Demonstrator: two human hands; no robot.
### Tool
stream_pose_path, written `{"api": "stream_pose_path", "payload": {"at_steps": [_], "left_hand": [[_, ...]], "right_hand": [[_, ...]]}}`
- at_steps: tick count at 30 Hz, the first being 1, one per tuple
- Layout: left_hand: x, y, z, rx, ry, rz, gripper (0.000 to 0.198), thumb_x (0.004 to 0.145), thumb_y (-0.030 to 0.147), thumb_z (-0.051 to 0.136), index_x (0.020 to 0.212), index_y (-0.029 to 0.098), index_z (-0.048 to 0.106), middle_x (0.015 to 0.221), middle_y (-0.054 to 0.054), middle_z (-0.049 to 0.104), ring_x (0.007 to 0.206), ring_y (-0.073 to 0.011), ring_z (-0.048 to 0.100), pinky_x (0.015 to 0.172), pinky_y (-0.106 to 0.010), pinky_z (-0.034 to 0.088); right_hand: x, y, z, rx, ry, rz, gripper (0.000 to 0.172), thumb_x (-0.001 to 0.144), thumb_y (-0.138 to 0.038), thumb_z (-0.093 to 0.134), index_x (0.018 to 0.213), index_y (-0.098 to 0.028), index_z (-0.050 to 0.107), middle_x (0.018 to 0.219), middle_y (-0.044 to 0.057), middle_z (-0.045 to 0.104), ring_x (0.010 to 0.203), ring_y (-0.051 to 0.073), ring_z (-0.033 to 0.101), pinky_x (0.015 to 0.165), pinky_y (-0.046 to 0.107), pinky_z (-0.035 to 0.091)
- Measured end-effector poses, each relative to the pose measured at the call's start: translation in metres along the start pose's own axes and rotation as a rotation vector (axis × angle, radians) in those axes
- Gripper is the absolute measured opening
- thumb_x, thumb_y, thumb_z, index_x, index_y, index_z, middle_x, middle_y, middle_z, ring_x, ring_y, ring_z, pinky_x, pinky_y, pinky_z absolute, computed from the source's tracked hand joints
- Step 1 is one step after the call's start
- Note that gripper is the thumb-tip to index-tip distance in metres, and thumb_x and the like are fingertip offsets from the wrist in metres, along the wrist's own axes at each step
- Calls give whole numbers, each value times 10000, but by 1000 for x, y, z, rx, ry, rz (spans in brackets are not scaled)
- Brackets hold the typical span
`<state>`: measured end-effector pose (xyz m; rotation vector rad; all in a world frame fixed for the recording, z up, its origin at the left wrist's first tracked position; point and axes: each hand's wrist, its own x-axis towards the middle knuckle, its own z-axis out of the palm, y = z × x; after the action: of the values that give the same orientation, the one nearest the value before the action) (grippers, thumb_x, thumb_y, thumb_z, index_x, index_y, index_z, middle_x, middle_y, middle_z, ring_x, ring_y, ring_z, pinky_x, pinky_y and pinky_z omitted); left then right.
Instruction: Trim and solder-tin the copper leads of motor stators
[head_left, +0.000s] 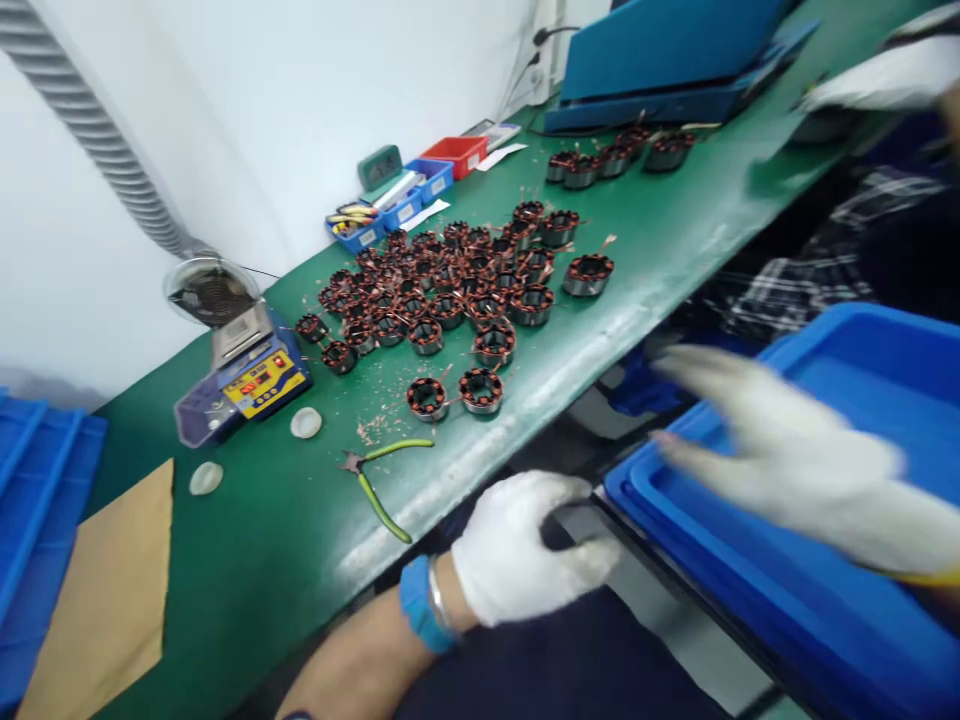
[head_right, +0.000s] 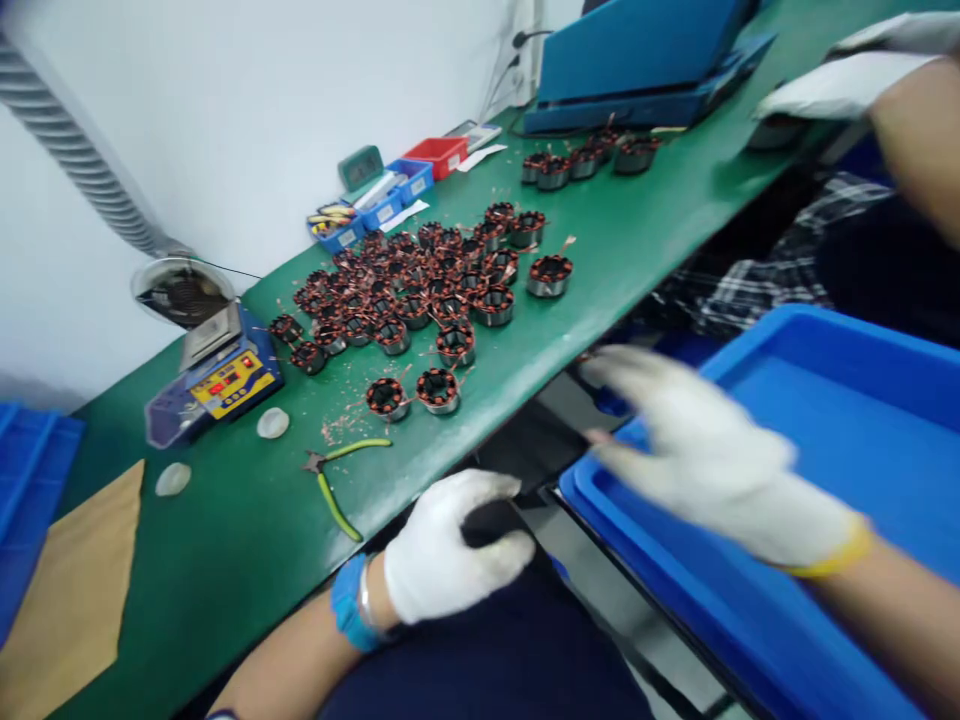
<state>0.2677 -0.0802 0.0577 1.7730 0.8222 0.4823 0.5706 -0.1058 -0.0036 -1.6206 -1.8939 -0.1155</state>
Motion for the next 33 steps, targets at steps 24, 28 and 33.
{"api": "stream_pose_path", "payload": {"at_steps": [24,28,33], "left_hand": [[-74,-45,-113,-914,431,-134,801,516,754,1050,1024,199,774,1118,-145,822,1212,-415,775,1186,-558,560],[-75,-54,-106,-962,830,-50,807,505,698,1081,1072,241,734,1109,-72,799,1106,-311,772,1134,-488,595],[-78,-59,-109,-870,840,12,754,641,698,1046,1176,241,776,1419,-113,741,1335,-343,701,1256,-505,514]], "right_hand": [[66,-214,85,425,-104,-474,750,848,-235,812,1556,-422,652,1688,91,603,1528,443,595,1194,682,592],[50,-233,130,531,-168,-220,1219,891,-642,857,1846,-309,176,1692,244,556,1472,500,647,1073,672,676],[57,-264,153,901,-159,-105,893,1016,-648,732,1766,-314,379,1666,197,600,1503,414,644,1214,576,596]]}}
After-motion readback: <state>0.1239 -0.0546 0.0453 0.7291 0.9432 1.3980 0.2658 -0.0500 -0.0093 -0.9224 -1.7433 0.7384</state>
